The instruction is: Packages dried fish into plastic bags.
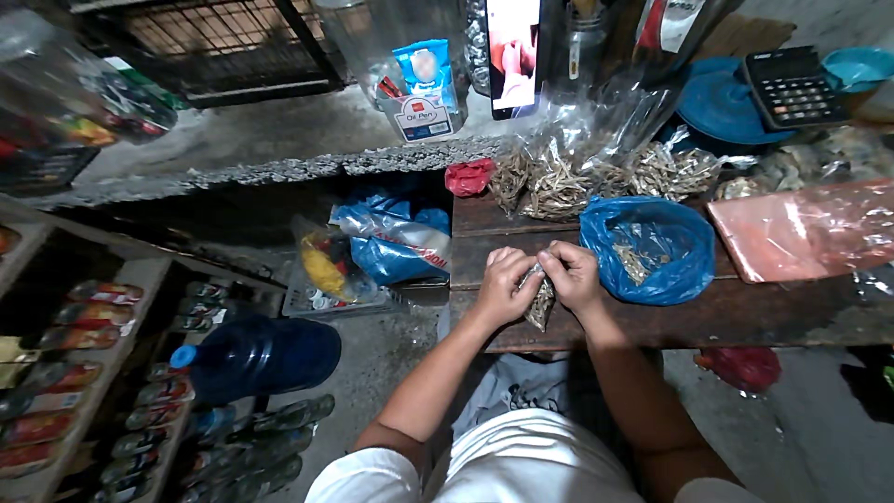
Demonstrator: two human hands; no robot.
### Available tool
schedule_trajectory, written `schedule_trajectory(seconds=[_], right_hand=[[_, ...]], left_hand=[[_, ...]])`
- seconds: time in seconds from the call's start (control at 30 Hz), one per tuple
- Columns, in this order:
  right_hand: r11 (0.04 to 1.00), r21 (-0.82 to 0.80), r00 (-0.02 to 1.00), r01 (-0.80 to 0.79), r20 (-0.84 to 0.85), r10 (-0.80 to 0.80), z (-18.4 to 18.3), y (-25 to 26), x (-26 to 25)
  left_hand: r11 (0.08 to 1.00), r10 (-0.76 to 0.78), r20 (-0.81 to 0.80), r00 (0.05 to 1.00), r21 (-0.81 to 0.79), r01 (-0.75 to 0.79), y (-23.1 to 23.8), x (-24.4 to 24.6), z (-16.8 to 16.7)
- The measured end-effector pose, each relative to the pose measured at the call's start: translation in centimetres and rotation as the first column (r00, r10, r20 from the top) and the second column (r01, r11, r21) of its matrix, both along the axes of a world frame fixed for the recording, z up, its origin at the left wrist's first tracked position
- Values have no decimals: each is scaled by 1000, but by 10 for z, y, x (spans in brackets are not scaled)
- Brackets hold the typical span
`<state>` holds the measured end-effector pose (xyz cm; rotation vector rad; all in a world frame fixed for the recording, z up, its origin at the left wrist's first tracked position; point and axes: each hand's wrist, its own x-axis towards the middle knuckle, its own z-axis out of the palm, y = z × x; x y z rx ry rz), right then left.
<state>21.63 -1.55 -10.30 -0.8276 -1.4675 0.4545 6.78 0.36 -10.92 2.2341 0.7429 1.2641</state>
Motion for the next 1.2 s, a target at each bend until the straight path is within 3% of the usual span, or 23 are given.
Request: schedule_trajectory(seconds=[0.2, 0.33, 0.43, 0.57, 0.9, 1.2], right_hand=[[1000, -2, 999, -6, 39, 6, 0, 1, 0], [999, -44, 992, 27, 123, -21, 1, 1, 2], [981, -191, 984, 33, 180, 2, 8, -3, 1], [924, -383, 975, -26, 196, 109, 13, -4, -5], [954, -287, 981, -83, 146, 129, 8, -5, -7], [956, -287, 930, -60, 333, 158, 0, -7, -18]], left_hand=[[999, 44, 38, 998, -5, -44, 0, 0, -2], [974, 198, 230, 953, -151, -166, 1, -2, -1], [927, 285, 388, 876, -345, -149, 4, -6, 3], [901, 322, 512, 797, -424, -92, 4, -6, 5], [834, 427, 523, 738, -543, -98, 9, -10, 10], [819, 349, 571, 743, -572, 55, 0, -7, 15]])
